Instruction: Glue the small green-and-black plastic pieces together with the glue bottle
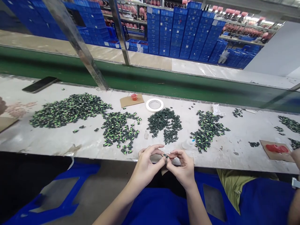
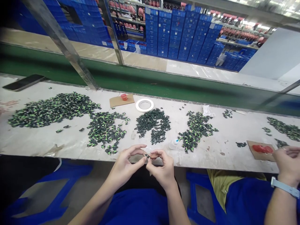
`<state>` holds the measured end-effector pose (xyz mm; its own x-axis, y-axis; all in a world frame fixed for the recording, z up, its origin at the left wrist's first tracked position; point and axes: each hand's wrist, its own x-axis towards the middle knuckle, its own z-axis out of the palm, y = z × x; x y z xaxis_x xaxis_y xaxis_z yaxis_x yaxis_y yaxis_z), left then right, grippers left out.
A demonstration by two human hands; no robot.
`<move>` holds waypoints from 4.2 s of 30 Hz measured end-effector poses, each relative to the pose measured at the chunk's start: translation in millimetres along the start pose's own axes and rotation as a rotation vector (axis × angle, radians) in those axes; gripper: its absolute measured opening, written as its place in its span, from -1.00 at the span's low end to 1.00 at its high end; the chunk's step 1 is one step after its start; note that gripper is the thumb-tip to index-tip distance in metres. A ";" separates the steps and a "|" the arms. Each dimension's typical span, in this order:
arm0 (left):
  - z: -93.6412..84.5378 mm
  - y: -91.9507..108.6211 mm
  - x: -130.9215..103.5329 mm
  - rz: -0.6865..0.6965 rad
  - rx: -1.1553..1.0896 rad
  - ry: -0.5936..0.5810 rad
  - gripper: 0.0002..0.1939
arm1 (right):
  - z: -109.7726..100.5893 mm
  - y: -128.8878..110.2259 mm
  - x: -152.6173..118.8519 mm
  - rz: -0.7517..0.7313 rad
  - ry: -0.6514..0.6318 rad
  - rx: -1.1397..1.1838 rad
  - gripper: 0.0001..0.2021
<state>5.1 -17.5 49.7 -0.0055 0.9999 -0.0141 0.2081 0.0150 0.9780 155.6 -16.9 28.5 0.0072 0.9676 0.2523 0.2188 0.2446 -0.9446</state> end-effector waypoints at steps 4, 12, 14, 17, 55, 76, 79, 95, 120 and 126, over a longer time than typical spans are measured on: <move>2.7 2.1 6.1 -0.030 -0.118 -0.079 -0.72 | -0.7 3.3 3.3 0.064 0.040 0.072 -0.79; 4.6 -2.0 13.6 0.131 -0.015 -0.020 -0.90 | -1.0 -3.6 11.2 0.190 0.125 0.239 -0.75; 3.6 -3.1 14.4 0.143 0.015 -0.015 -0.90 | -0.7 -4.6 11.3 0.210 0.118 0.266 -0.74; 1.2 -3.4 16.1 0.158 0.045 -0.022 -0.89 | -0.7 -5.2 10.6 0.218 0.104 0.268 -0.72; -88.7 -44.9 114.3 0.018 1.136 0.156 -0.73 | -60.4 66.1 24.2 -0.204 0.237 -0.689 -0.69; -2.4 -56.3 33.9 0.181 0.551 0.040 -0.93 | -28.7 40.5 20.4 0.144 0.435 0.305 -0.70; -6.5 -57.9 33.1 0.212 0.505 0.021 -0.86 | -20.8 37.0 21.3 0.186 0.411 0.270 -0.68; -2.5 -55.2 29.7 0.154 0.380 0.016 -0.91 | 3.0 29.6 17.4 0.145 0.417 -0.177 -0.65; -2.7 -58.0 31.5 0.141 0.342 0.030 -0.90 | 4.5 25.7 20.8 0.158 0.397 -0.184 -0.64; -2.3 -58.1 31.1 0.129 0.349 0.032 -0.91 | 4.1 26.9 20.3 0.141 0.403 -0.200 -0.64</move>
<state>-9.4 12.7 -7.0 0.0130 0.9931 0.1166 0.5297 -0.1057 0.8416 157.6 9.6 7.4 0.4199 0.8798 0.2229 0.3721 0.0571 -0.9264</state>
